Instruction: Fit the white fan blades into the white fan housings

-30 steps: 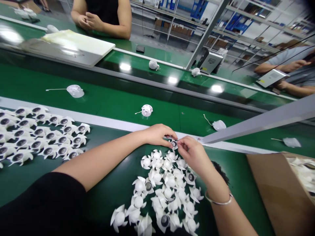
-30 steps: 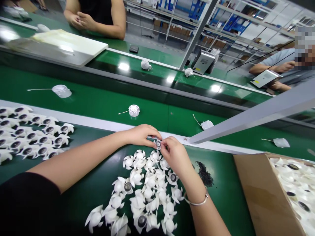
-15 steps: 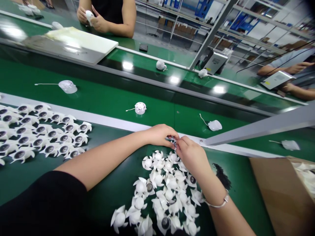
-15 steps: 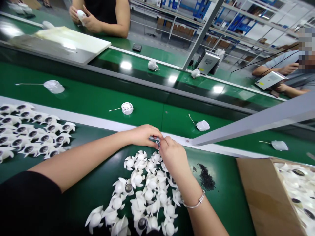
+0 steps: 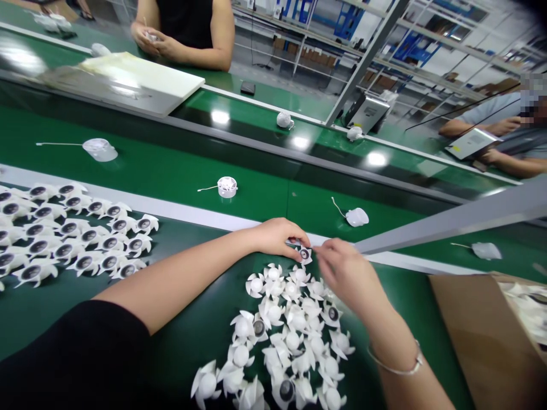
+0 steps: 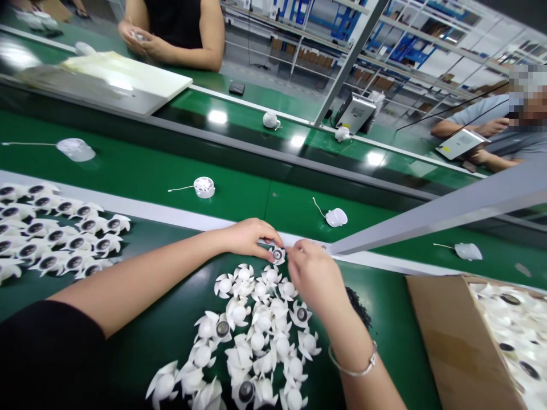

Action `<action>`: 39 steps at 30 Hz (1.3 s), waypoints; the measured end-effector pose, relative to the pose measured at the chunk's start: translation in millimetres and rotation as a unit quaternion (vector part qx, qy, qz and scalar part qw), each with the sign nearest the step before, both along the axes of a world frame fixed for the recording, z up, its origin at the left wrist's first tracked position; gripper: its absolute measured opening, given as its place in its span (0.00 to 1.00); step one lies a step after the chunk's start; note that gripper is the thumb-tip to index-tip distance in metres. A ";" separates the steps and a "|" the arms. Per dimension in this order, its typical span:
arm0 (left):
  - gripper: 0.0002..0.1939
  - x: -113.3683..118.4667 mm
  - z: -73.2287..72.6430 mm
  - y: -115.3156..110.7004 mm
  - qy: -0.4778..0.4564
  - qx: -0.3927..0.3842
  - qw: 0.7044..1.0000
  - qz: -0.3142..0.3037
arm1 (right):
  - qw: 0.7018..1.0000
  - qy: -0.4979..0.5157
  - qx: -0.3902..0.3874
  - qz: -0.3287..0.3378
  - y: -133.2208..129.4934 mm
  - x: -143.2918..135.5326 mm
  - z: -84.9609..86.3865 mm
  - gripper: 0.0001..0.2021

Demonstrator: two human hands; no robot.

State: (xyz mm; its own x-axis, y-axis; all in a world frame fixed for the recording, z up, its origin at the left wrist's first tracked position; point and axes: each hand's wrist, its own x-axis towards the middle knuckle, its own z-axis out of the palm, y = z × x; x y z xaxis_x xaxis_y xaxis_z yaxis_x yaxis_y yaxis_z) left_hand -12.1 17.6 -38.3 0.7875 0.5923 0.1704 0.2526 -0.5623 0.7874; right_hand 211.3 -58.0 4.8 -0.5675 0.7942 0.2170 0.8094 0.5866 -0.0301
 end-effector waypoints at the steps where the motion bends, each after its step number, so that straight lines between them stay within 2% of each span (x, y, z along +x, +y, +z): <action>1: 0.18 -0.2 0.0 0.0 0.001 0.001 1.000 -0.001 | 0.999 0.019 0.012 -0.036 13.5 6.2 1.0 0.12; 4: 0.19 -0.6 -0.1 -0.1 0.002 0.004 1.000 -0.002 | 0.979 0.008 0.060 -0.195 62.2 17.8 -3.0 0.21; 7: 0.19 -1.3 -0.1 -0.7 0.001 0.008 1.000 0.000 | 0.941 -0.052 0.004 -0.333 104.7 18.5 -12.6 0.32; 9: 0.18 -1.9 0.1 -1.3 -0.003 0.010 1.000 0.000 | 0.929 -0.067 -0.047 -0.362 118.9 16.6 -16.1 0.29; 12: 0.18 -2.4 0.7 -2.6 -0.005 0.012 1.000 0.002 | 0.938 -0.059 -0.065 -0.334 112.0 14.8 -14.0 0.20; 14: 0.19 -2.4 1.6 -3.4 -0.002 0.010 1.000 0.006 | 0.952 -0.024 -0.046 -0.302 91.0 14.1 -10.7 0.16; 16: 0.20 -2.3 2.6 -3.7 -0.003 0.001 1.000 0.009 | 0.961 0.075 -0.031 -0.264 62.8 13.1 -9.2 0.16; 19: 0.22 -1.9 3.3 -2.2 -0.033 -0.019 0.999 0.019 | 0.935 0.282 -0.066 -0.206 21.2 11.1 -11.6 0.14; 22: 0.19 -0.6 1.4 0.9 -0.074 -0.087 0.992 0.056 | 0.906 0.383 -0.106 -0.146 -4.6 8.6 -15.2 0.10; 24: 0.17 0.6 -0.2 2.5 -0.101 -0.149 0.980 0.080 | 0.914 0.379 -0.099 -0.103 -11.2 6.5 -15.7 0.10; 26: 0.17 1.6 -0.4 2.5 -0.122 -0.176 0.973 0.086 | 0.932 0.348 -0.087 -0.056 -12.5 4.0 -15.6 0.09; 30: 0.14 1.2 3.5 0.2 -0.101 -0.112 0.986 0.068 | 0.956 0.285 -0.063 0.010 -11.2 -1.4 -20.4 0.09; 33: 0.13 0.5 4.5 1.3 -0.077 -0.088 0.992 0.056 | 0.967 0.253 -0.042 -0.009 -12.2 -5.7 -25.1 0.10; 39: 0.13 3.1 2.1 7.8 -0.041 -0.137 0.987 0.067 | 0.973 0.220 -0.046 -0.054 -12.4 -13.7 -23.2 0.08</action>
State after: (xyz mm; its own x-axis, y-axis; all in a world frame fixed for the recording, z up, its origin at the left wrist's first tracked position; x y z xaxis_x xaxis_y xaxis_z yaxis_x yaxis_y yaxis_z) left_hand -9.0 25.4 -36.2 0.6887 0.7233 0.0498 0.2396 -0.2919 0.9260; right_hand 197.6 -70.4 -18.4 -0.3481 0.8719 0.3444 0.7632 0.4770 -0.4360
